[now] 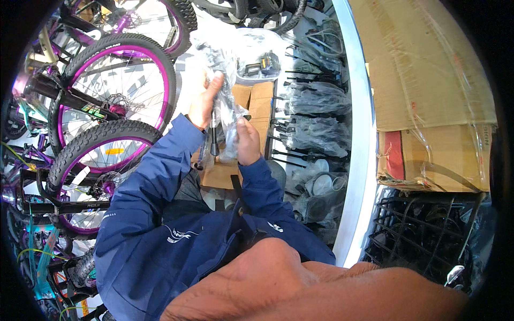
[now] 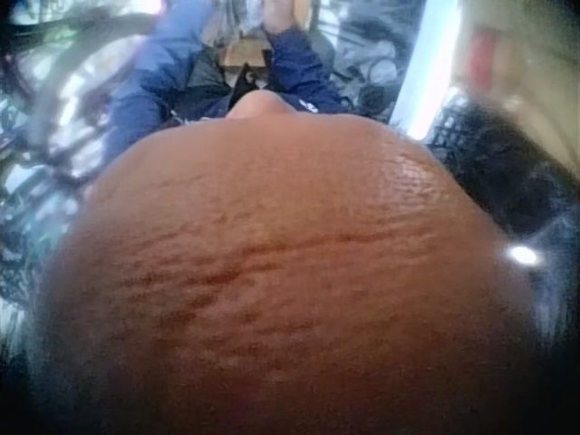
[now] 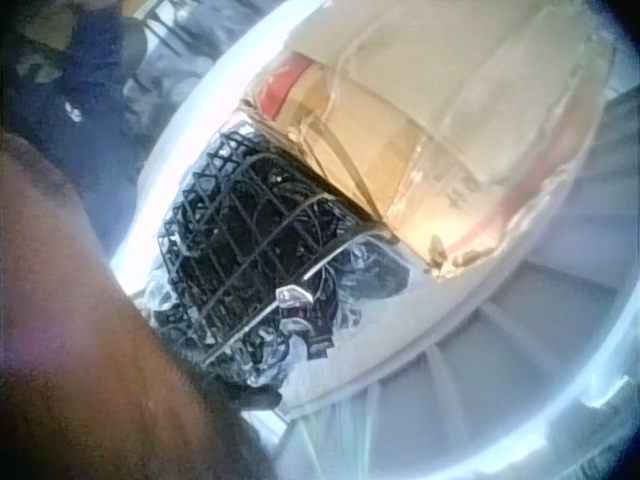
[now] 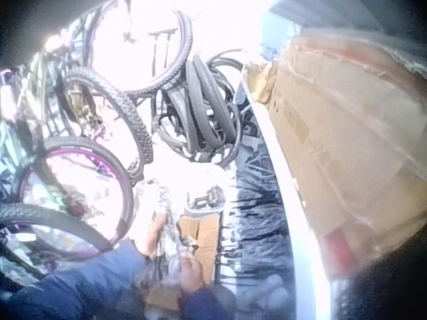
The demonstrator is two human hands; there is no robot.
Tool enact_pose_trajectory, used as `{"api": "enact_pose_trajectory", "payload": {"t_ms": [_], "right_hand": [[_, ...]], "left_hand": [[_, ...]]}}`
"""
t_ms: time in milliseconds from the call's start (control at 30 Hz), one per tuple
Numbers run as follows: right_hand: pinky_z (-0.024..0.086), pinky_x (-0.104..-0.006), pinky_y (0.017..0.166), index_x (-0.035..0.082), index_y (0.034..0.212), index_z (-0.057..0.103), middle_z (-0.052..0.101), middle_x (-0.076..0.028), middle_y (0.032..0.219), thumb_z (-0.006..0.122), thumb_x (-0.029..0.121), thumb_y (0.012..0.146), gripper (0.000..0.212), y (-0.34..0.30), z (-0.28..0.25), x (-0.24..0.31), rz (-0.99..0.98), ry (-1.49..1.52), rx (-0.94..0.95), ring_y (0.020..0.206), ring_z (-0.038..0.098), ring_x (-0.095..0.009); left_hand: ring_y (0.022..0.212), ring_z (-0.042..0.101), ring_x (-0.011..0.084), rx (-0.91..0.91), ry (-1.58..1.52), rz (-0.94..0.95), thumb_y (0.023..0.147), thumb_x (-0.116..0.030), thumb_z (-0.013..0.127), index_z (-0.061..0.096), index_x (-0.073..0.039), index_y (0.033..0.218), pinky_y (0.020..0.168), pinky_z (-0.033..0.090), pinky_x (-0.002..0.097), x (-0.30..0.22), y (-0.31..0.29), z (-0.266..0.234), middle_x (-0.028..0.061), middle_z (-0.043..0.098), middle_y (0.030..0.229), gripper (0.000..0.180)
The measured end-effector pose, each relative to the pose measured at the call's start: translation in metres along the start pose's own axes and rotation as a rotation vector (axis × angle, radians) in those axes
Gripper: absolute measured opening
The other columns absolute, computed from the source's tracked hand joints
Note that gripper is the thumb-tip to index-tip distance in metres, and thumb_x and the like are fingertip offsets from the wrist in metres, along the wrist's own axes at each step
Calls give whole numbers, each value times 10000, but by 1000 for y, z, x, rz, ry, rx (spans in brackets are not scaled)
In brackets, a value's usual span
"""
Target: The person unpacks bicycle parts from a cardboard box, removing plastic-wrapped items and placing them on the floor. They handle several wrapped components, including a kickstand, and briefly inspect a bicycle before returning to the box.
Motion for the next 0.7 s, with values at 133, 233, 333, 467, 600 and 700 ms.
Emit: {"api": "enact_pose_trajectory", "payload": {"t_ms": [133,233,333,467,600,700], "right_hand": [[296,-283,418,69,1169,573,502,-25,668,354,483,1083,477,-1,-9,-12,149,340,282,480,393,-119],[284,-279,396,32,1194,586,480,-19,647,362,518,1074,548,-5,-16,-25,377,603,458,455,382,-123],[286,-250,363,1,1227,572,429,-10,607,367,530,1071,589,-7,-18,-38,528,876,669,456,373,-96],[310,-220,342,-29,1325,512,406,-7,598,343,531,1077,635,-13,-18,-43,549,1073,996,455,366,-78],[363,-229,372,-4,1371,499,480,-27,653,334,577,1062,679,-17,-21,-40,456,774,804,474,401,-89],[417,-239,430,24,1381,508,566,-50,740,329,632,1038,721,-16,-23,-38,385,485,411,527,454,-94]], "left_hand": [[703,606,108,-215,-318,-362,990,-308,654,630,-95,1169,571,533,274,7,18,-30,21,679,941,279],[603,564,103,-210,-338,-359,1000,-345,642,645,-86,1153,504,508,269,-12,25,-34,10,666,844,301],[584,567,98,-178,-434,-236,1007,-336,630,648,-67,1168,501,489,238,-27,23,-24,13,676,848,314],[682,610,94,-2,-213,-290,970,-126,659,634,-33,1232,612,506,235,-38,20,-32,23,708,987,279],[674,580,70,-160,-6,-153,916,-93,727,676,-19,1168,609,472,243,-29,22,-45,1,699,892,268],[676,573,67,-257,106,7,900,-103,753,700,-13,1093,600,451,237,-32,24,-53,0,686,866,220]]}}
Point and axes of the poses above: each hand's wrist, its own y-axis towards the middle knuckle, its own z-axis out of the palm, x = y × z, the point moved 3 cm from there along y, towards the middle knuckle
